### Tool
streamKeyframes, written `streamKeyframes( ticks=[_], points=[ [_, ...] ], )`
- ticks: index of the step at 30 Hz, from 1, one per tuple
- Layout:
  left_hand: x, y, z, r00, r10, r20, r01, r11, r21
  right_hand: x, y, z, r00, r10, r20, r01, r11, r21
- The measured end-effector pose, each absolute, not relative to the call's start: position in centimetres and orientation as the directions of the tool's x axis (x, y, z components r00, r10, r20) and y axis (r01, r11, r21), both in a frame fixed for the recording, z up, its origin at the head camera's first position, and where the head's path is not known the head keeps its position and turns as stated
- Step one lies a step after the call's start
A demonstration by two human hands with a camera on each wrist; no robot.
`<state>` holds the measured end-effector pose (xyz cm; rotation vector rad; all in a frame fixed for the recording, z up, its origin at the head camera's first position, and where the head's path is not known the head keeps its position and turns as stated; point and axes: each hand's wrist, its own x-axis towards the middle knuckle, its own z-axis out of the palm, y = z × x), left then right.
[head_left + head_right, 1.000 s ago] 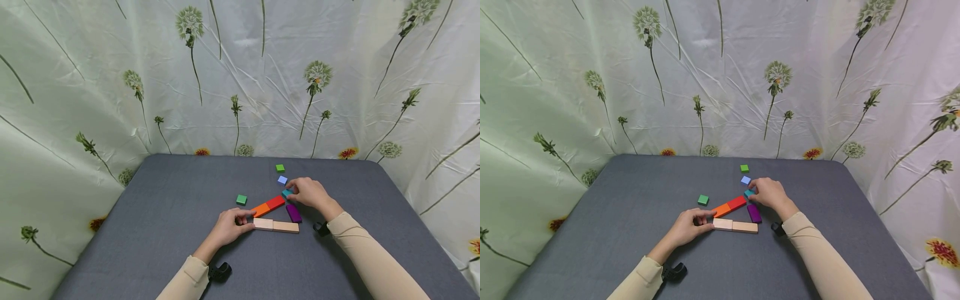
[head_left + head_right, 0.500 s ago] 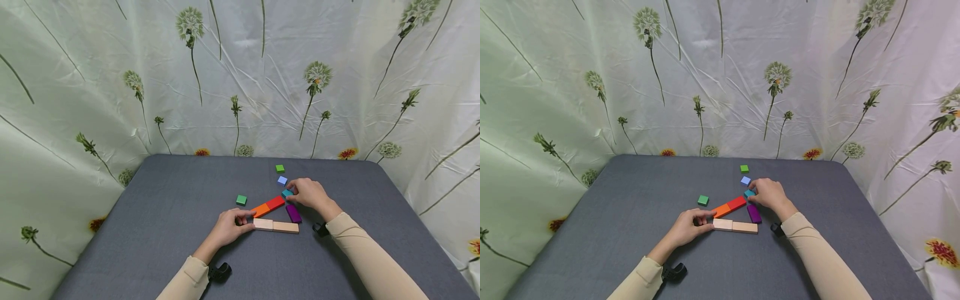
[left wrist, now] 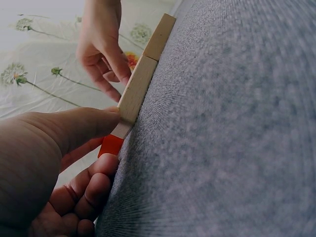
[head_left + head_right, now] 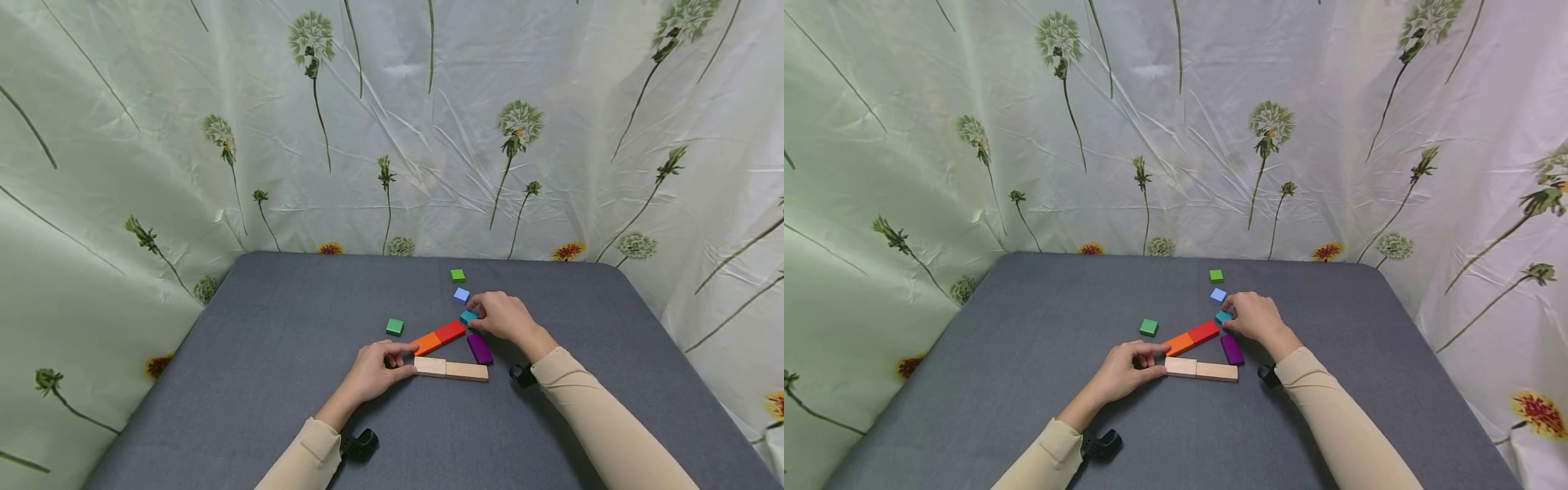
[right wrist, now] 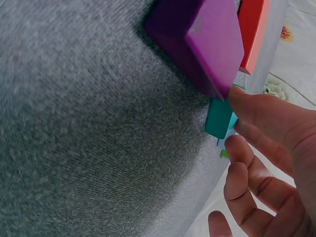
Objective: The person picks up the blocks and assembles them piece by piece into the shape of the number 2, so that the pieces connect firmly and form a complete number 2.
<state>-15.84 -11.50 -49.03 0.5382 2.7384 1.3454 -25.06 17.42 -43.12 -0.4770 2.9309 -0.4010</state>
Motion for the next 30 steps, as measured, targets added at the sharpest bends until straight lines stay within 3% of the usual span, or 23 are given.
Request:
streamKeyframes(
  ticks=[30],
  points=[
    [-15.89, -11.41, -49.05, -0.942, 0.320, 0.100, 0.275, 0.567, 0.776, -24.93, 17.16, -42.98, -0.918, -0.384, -0.099, -0.343, 0.894, -0.287]
  ],
)
